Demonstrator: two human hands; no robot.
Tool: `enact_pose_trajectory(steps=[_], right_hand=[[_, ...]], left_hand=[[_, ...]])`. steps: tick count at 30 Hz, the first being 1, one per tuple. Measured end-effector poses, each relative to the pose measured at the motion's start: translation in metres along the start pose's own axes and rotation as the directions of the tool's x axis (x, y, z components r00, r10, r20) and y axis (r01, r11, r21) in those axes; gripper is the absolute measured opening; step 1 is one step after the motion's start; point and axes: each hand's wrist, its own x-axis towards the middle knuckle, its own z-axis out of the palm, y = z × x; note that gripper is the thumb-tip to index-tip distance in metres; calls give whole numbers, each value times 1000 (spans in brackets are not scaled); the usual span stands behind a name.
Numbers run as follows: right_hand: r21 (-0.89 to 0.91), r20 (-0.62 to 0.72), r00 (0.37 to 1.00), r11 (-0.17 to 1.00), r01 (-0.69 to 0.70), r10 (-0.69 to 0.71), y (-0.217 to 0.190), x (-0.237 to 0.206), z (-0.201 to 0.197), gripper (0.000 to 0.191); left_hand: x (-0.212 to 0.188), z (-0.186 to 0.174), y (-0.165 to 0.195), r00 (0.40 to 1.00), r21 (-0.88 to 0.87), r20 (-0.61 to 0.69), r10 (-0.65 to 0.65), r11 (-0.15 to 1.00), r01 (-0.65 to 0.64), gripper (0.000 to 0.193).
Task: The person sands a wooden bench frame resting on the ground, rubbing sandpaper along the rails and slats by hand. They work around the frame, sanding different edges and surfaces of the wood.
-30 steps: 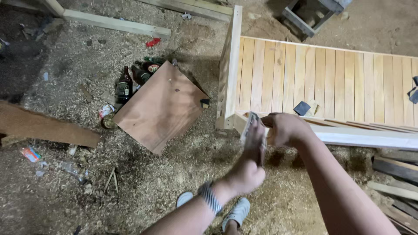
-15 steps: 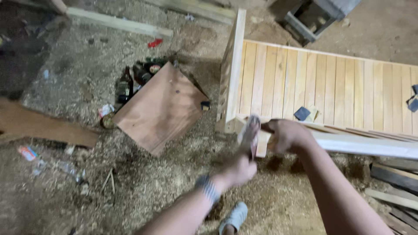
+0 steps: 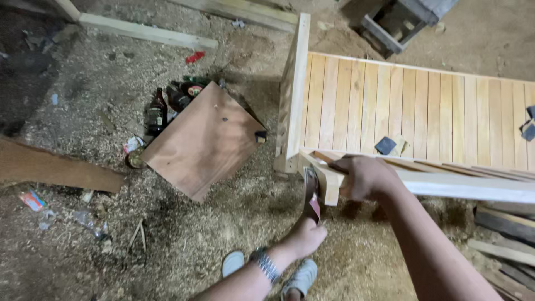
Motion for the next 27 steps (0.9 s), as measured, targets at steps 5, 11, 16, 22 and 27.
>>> enact_pose_trajectory(steps=[5, 11, 16, 22, 27], right_hand=[[65, -22, 997, 995, 77, -75, 8, 0, 8, 57], [80, -57, 994, 992, 98, -94, 5, 2, 9, 64], [79, 40, 999, 996, 33, -36, -3, -8, -6, 73], [104, 61, 998, 994, -32, 26, -10, -29, -18, 67], [61, 63, 998, 998, -19, 16, -13, -25, -20, 59]], left_hand=[[35, -21, 6, 998, 37, 14, 65, 997, -66, 102], [67, -34, -39, 997, 147, -4, 74, 987, -73, 102], [75, -34, -60, 990, 238, 26, 136, 961, -139, 96], [88, -42, -41, 988, 92, 45, 149, 984, -153, 90], [49, -36, -62, 990, 413, 71, -122, 907, 82, 85]])
